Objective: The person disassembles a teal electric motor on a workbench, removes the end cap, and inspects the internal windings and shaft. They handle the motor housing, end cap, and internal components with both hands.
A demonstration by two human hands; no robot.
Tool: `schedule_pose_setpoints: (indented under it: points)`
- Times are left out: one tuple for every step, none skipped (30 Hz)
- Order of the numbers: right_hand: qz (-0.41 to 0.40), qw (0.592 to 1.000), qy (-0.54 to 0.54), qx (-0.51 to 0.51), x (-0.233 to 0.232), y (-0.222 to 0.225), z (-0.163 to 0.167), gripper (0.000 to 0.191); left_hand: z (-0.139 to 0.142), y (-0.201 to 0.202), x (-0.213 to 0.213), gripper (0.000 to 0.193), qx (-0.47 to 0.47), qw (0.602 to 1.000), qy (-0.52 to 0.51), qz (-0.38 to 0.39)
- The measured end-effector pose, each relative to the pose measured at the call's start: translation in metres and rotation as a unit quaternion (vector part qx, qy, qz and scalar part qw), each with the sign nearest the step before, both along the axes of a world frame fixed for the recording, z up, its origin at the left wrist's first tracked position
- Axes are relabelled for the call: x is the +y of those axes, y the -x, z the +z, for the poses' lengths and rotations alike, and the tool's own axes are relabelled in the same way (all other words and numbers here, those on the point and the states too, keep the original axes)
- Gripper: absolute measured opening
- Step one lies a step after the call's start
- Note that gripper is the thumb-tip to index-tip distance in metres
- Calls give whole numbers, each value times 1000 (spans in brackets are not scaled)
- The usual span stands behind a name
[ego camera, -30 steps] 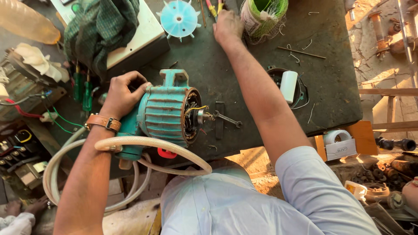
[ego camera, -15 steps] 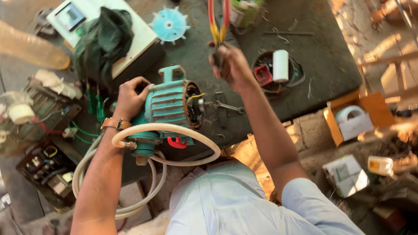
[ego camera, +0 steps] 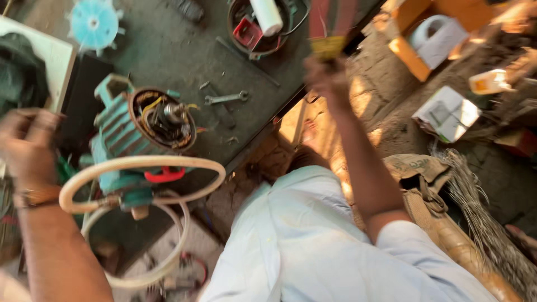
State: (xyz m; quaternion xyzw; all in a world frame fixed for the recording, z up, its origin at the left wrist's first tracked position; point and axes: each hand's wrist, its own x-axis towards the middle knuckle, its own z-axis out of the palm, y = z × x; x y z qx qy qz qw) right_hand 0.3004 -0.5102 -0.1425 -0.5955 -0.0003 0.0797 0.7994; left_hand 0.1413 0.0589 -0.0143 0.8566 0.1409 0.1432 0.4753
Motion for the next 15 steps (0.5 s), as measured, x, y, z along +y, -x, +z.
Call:
schedule_pose_setpoints:
  points:
    - [-46,998,25,27,-30,1,-8,26,21,4,-11,21,-15,998,33,42]
    - [-84,995,31,49,-59,3,-16,27,44,7,-25,19,-40,994,55,81]
    - [-120,990,32,72,-86,5,-23,29,64,11,-46,18,-72,991,68,87]
    - [-146,985,29,92,-111,5,-30,31,84,14,-71,17,-114,986,92,82]
    - [-170,979,24,109,-134,1,-34,32,103,16,-98,17,-160,977,125,61]
    - [-176,976,21,128,-153,-1,-39,34,116,16,-130,17,-213,960,179,23]
    - [-182,972,17,148,-173,-4,-42,37,127,13,-165,18,-252,932,258,-50]
    - [-173,971,14,163,-190,-6,-46,39,132,8,-203,20,-269,892,340,-127]
    - [-148,974,8,169,-206,-6,-49,41,130,0,-244,22,-243,867,392,-188]
    - [-112,980,2,165,-222,-8,-52,43,122,-13,-286,24,-179,867,403,-230]
    - [-79,983,0,163,-238,-12,-54,45,109,-32,-327,26,-89,879,389,-262]
    - [-62,983,11,170,-256,-17,-56,42,91,-53,-368,29,19,893,353,-279]
    - [-47,983,23,177,-273,-21,-57,38,70,-73,-408,31,78,895,329,-293]
    - [-38,983,31,179,-290,-28,-58,35,48,-94,-444,34,119,892,318,-299]
    - [-27,983,29,179,-305,-39,-58,32,26,-112,-480,29,54,899,294,-321]
